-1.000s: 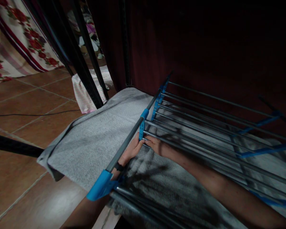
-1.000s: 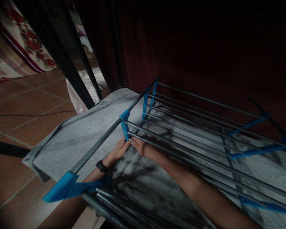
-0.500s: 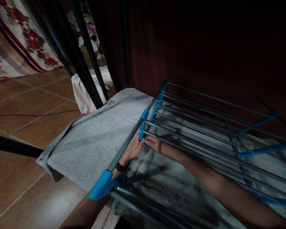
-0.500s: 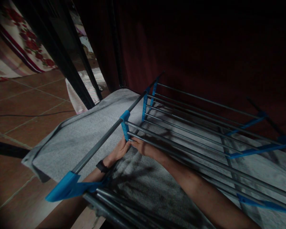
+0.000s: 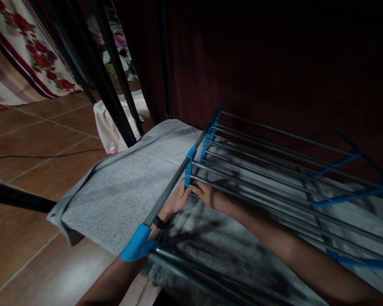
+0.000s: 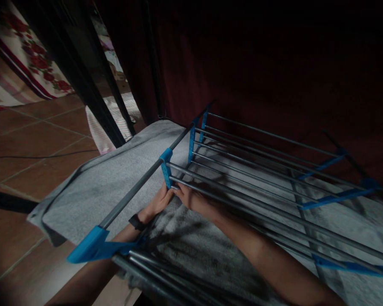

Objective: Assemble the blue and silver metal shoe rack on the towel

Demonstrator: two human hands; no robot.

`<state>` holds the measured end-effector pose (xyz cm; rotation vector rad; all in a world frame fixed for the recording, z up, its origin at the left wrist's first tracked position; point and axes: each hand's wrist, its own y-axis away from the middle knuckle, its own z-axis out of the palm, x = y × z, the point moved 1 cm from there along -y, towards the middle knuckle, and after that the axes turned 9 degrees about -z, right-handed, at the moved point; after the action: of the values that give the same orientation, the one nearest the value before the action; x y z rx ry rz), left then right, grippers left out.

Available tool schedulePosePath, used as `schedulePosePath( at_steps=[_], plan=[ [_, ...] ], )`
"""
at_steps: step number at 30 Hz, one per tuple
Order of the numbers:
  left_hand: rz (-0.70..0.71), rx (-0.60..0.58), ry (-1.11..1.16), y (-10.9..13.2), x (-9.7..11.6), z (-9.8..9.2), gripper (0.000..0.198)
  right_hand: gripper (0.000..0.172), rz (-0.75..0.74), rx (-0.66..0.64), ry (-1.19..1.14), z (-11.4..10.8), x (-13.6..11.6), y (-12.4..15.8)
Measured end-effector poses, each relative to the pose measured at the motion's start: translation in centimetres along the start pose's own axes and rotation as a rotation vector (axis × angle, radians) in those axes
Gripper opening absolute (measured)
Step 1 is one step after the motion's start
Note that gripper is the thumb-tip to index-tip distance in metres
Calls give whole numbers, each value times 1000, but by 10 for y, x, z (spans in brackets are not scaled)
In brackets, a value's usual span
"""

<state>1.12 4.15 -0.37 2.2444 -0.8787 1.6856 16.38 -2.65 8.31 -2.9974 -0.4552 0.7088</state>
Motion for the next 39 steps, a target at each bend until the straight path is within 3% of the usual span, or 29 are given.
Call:
schedulePosePath(
  at_steps=[4,8,18,30,39],
  plan=[
    [0,-37,10,-2,1,-3,45,31,92,-25,230,-8,-18,19],
    [-8,-52,-11,-2,-2,-4,43,28,186,-103,299,-8,-21,29],
    [-35,-1,-37,1,-3,1,38,31,141,-139,201,-10,-10,24],
    [-10,-7,-40,-1,-9,3,35,26,67,-87,131,-13,-3,20],
    [-39,22,-61,1,3,1,35,28,64,-114,168,-11,-3,21]
  ],
)
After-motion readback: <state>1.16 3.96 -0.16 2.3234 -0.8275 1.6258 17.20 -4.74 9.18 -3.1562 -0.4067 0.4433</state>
